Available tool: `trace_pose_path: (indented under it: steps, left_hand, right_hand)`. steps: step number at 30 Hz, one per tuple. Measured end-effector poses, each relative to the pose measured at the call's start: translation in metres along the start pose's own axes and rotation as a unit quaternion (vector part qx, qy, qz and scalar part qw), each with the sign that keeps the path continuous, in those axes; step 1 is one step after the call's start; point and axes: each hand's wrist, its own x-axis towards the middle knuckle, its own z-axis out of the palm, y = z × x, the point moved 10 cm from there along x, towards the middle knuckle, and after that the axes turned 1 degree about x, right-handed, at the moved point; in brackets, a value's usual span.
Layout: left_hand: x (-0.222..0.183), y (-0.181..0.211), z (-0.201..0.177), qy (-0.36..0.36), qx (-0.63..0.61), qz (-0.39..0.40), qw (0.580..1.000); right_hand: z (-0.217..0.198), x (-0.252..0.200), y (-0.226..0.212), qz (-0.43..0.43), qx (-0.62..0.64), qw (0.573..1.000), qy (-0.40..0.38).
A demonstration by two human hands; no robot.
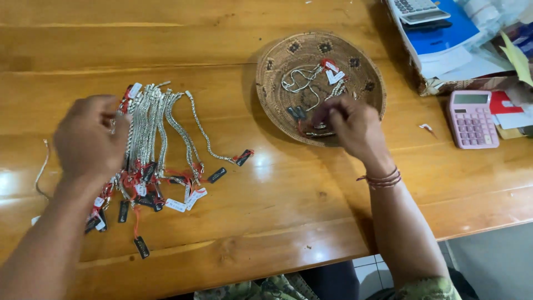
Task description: Polishing multiple silver chains one by one using a small cleaning cloth on a wooden workbench.
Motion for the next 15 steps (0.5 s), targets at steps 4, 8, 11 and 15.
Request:
trace_pose_path:
  steps: [4,8,11,15]
  left_hand:
    - [0.022,0.140,0.019,-0.052,-0.158,0.132,0.977]
    - [0.038,0.245,0.036,-0.055,-0.255,0.230,0.937]
    - [0.053,0.287,0.079,-0.134,-0.264,0.211,0.931]
    - [0.059,0.312,0.154,-0.258,-0.195,0.167,0.932]
  right_hand:
    - [0.042,-0.009,0.015,-0.099,-0.156,0.980,-0.073]
    - [0.055,-0.016,0.014,-0.081,-0.210,0.970,-0.096]
    - [0.063,-0.029,0.019,-0.057,-0.266,0.953,-0.132]
    - [0.067,-0.040,0.024,-0.053,-0.292,0.935,-0.192]
